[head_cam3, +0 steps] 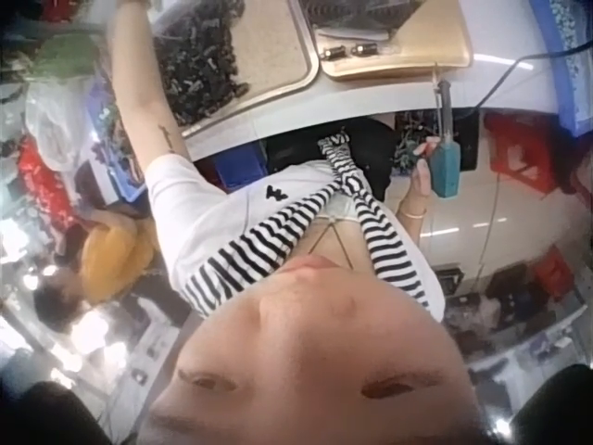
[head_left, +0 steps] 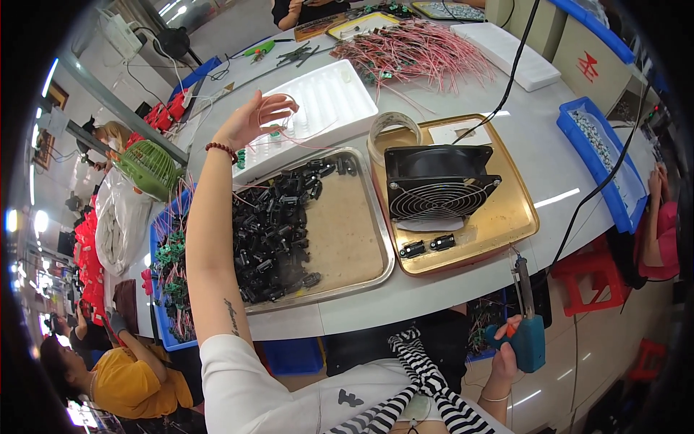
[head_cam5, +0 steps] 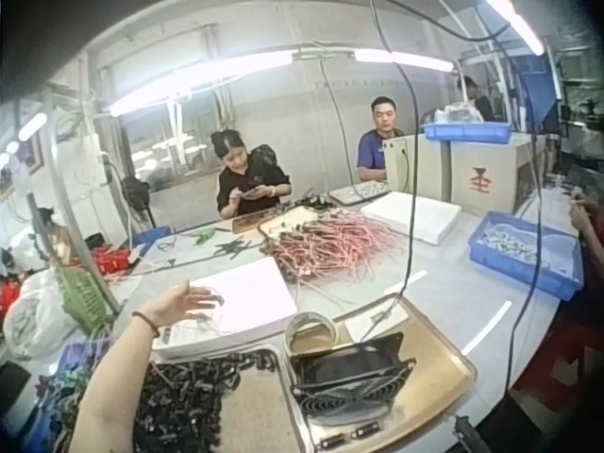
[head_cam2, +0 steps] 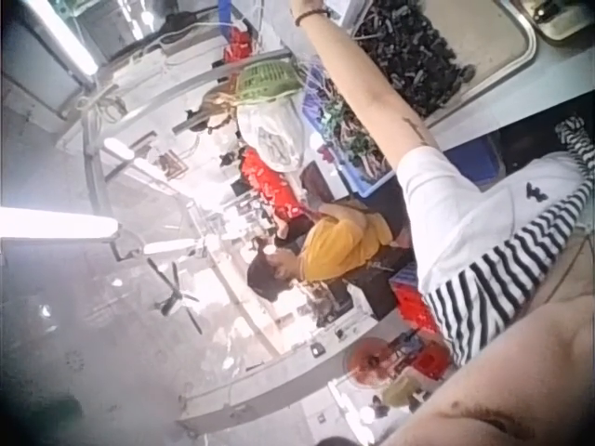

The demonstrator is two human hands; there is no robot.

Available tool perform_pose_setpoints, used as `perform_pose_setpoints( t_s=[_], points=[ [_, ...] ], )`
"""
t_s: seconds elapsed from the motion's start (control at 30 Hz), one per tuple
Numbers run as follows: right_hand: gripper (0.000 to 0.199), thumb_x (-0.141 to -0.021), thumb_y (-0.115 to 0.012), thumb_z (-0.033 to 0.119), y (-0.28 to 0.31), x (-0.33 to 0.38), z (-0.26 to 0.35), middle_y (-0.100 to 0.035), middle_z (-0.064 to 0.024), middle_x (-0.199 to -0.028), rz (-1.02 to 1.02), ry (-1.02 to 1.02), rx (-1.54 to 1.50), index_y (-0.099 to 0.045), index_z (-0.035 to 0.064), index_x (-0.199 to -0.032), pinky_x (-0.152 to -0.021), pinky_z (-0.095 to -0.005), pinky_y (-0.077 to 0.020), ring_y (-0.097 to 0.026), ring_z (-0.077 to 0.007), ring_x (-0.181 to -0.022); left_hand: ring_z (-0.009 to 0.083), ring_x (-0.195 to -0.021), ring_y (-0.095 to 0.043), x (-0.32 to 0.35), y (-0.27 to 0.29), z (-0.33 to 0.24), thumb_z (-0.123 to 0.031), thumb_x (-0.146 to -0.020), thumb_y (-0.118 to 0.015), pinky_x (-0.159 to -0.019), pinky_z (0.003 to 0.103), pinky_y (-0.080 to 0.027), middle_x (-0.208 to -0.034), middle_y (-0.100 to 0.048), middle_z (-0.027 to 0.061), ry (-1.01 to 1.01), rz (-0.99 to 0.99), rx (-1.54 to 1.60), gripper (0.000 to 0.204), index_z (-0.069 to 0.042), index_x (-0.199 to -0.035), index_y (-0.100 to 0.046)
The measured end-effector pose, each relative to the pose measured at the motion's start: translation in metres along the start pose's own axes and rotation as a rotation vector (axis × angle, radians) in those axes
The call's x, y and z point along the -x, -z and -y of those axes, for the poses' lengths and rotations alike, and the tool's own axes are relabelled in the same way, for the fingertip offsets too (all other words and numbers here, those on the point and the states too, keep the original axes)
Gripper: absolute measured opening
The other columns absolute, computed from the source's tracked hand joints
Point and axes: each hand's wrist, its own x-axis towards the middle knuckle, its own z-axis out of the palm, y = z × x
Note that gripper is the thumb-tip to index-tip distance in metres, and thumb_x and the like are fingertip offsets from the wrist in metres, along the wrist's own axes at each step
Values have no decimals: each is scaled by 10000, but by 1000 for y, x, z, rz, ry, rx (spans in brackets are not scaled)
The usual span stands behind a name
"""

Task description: The person takes circuit boards with attached wires and black plastic components, positions them on a metal stand, and solders the wire connections using a soldering iron.

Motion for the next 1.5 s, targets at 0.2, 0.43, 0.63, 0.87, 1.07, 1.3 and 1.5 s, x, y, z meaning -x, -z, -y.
perform_pose_setpoints(
  t_s=[0.2,0.43,0.63,0.87,1.07,1.3,1.5],
  points=[
    [512,-734,-634,186,0,2,-4,-505,-144,-1137,13,8,-6,-499,-31,-1178,-732,-273,-421,-527,-162,-788,179,-981,-588,-13,39,23,-353,-992,-460,-775,329,-525,-1137,-587,79,8,-637,-254,361,-83,-1184,-605],
    [493,-733,-629,165,0,2,-4,-511,-148,-1158,29,-11,-10,-525,-26,-1175,-740,-285,-426,-530,-174,-793,166,-744,-609,-15,52,49,-83,-779,-697,-691,289,-518,-952,-671,46,-217,-87,-1070,383,-140,-1155,-655],
    [496,-731,-632,169,0,0,-5,-516,-145,-1153,33,-3,-7,-524,-24,-1175,-743,-288,-426,-529,-175,-795,213,-712,-643,-20,24,50,-82,-766,-705,-672,300,-510,-826,-670,103,-35,-531,-1281,174,-56,-934,-668],
    [484,-730,-628,169,1,1,-6,-518,-143,-1148,21,4,-13,-524,-18,-1164,-736,-283,-423,-534,-171,-786,189,-765,-658,-18,49,61,-95,-793,-690,-679,308,-504,-817,-672,89,-100,-425,-1138,168,-35,-927,-607],
    [484,-727,-627,169,1,1,-9,-517,-142,-1140,8,15,-7,-525,-16,-1163,-725,-282,-422,-530,-169,-775,162,-911,-655,-25,60,46,-32,-880,-590,-780,272,-484,-959,-695,109,-310,-406,-694,142,-22,-1004,-522],
    [490,-732,-623,163,-1,0,-9,-522,-145,-1131,10,18,3,-516,-19,-1174,-722,-280,-423,-535,-169,-770,100,-870,-632,0,-8,-36,-97,-918,-612,-763,216,-453,-951,-693,78,-814,-719,-526,154,-5,-1037,-584],
    [495,-730,-626,165,-1,1,-5,-522,-145,-1120,16,28,-14,-501,-20,-1171,-721,-275,-424,-538,-170,-773,46,-762,-552,59,-107,-65,-136,-900,-667,-698,165,-415,-892,-658,22,-1118,-708,-332,156,0,-975,-650]
  ],
)
